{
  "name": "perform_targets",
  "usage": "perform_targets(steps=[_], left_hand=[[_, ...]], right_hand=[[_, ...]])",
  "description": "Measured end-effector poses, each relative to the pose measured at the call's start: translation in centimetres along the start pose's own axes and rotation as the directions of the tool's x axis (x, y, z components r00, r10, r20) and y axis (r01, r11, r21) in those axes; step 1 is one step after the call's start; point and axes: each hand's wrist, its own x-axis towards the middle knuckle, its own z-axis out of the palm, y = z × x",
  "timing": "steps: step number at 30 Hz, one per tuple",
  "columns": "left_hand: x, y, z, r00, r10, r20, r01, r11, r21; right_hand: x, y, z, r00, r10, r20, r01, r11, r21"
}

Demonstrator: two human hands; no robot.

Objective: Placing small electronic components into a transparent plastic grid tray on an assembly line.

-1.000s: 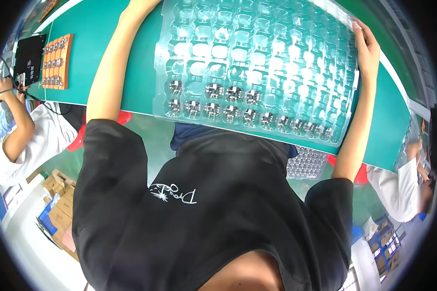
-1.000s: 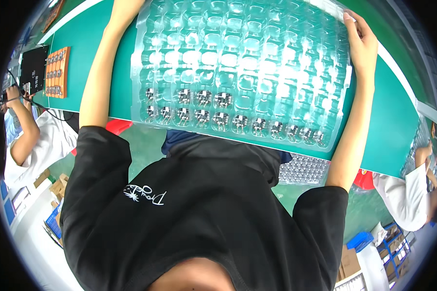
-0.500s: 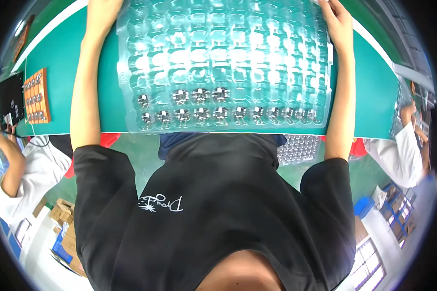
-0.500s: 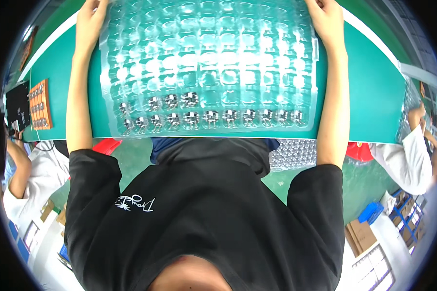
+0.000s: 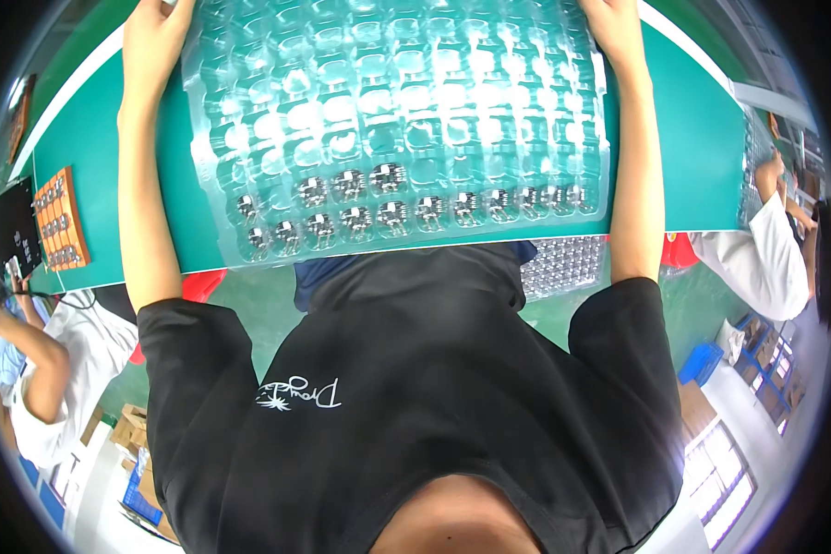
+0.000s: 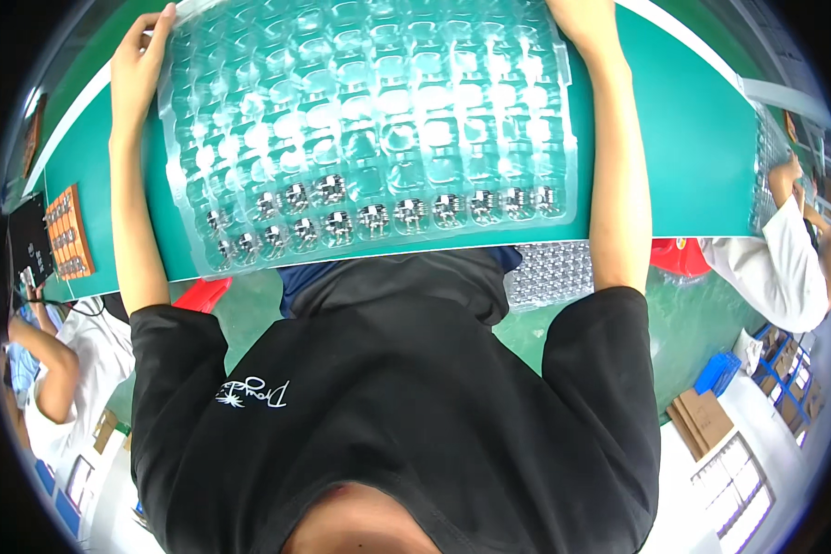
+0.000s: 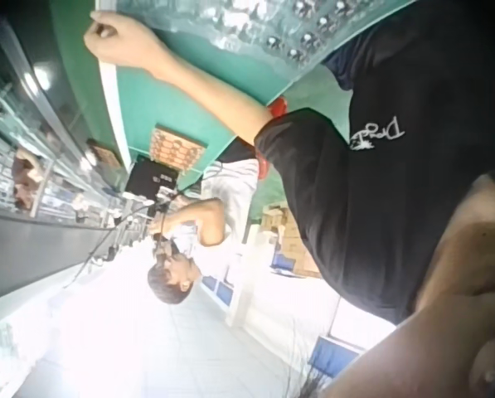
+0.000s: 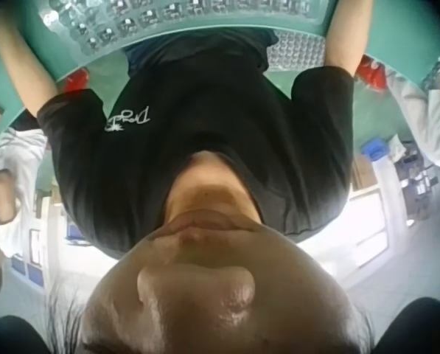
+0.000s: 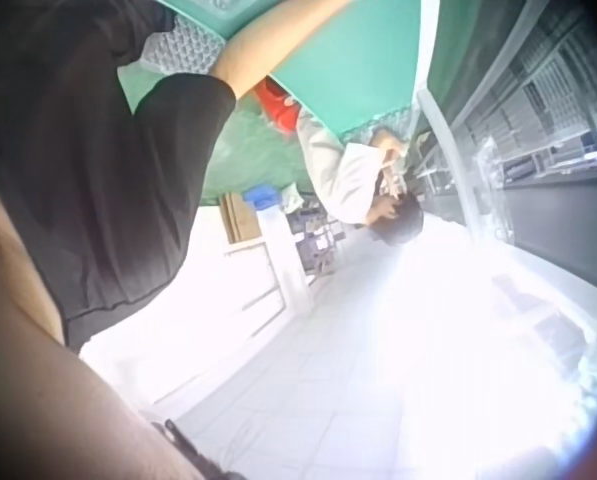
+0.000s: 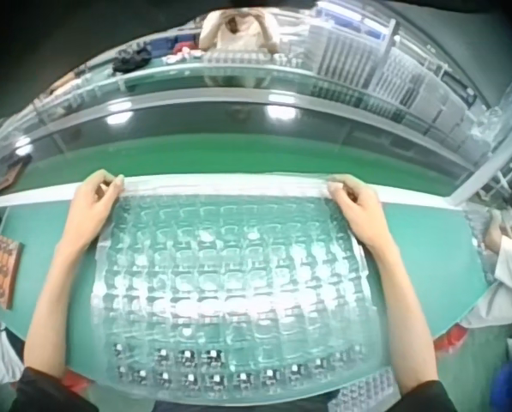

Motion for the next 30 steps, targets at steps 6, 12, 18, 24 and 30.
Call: perform_targets(steps=[6,12,18,24,30], left_hand=[[0.1,-2.4,-0.9,0.986,-0.144,0.086,0.14,0.989,0.051],[0.1,-2.2,-0.5,0.983,-0.127,0.136,0.13,0.991,-0.014],[-0.2,-3.2,-0.2,0.996,-0.056,0.067,0.058,0.998,-0.037],[0.1,-2.9,-0.4,0.976,-0.173,0.131,0.173,0.985,0.005],[0.2,-3.8,-0.2,0.977,-0.164,0.138,0.169,0.985,-0.022]], right_hand=[[0.4,-0.9,0.5,1.0,0.007,0.007,-0.007,0.999,-0.039],[0.2,-0.6,-0.3,1.0,0.008,-0.025,-0.01,0.997,-0.074],[0.1,-0.3,0.1,1.0,0.021,-0.012,-0.022,0.997,-0.068],[0.0,-0.6,0.5,0.999,0.044,-0.026,-0.046,0.993,-0.107],[0.2,-0.9,0.8,0.999,0.041,-0.024,-0.043,0.996,-0.08]])
